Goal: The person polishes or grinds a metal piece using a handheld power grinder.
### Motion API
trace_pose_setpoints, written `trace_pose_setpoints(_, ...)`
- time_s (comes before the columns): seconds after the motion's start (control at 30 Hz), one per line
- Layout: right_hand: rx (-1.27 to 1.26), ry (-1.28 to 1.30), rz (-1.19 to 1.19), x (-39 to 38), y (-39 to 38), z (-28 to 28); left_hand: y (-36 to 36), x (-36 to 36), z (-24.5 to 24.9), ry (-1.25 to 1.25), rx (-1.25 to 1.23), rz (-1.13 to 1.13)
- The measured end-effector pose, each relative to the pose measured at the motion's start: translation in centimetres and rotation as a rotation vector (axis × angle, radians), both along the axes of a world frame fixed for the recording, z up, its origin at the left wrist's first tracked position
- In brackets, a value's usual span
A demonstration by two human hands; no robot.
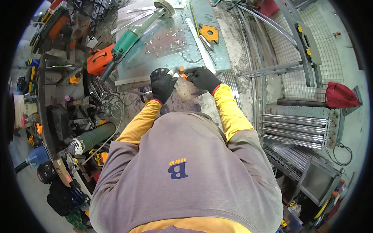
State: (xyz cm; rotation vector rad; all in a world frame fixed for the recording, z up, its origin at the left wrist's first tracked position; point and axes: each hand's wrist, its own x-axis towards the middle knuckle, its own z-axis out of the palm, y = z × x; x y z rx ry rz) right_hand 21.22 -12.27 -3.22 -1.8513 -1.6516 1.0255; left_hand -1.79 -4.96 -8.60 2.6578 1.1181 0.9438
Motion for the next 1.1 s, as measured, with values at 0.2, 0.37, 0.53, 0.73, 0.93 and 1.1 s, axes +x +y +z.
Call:
trace_pose_setpoints(0.2, 0.067, 0.041, -0.006, 0.2, 0.1, -1.2, 0.2, -0.1, -0.2, 0.053, 0.056, 0.000)
trace_pose_setpoints(0.37, 0.025, 0.018, -0.064, -0.1, -0.1, -1.0, 0.0, 0.7, -0.1, -0.017, 0.045, 0.048)
trace_pose_setpoints(0.53, 0.020, 0.120, -0.082, -0.2, 0.1, -1.3, -0.1, 1.4, 0.3, -0.001, -0.002, 0.104)
trace_pose_setpoints(0.73, 0.028, 0.172, -0.091, -0.2, 0.1, -2.4, -0.3, 1.7, 0.7, 0.003, -0.046, 0.123)
trace_pose_setpoints(0.93, -0.027, 0.229, -0.101, 0.4, 0.4, -3.1, -0.4, 1.7, 1.0, 0.007, -0.060, 0.119)
trace_pose_setpoints(1.1, -0.011, 0.189, -0.070, 0.4, 0.5, -2.5, 0.1, -0.4, 0.6, 0.055, -0.012, 0.020)
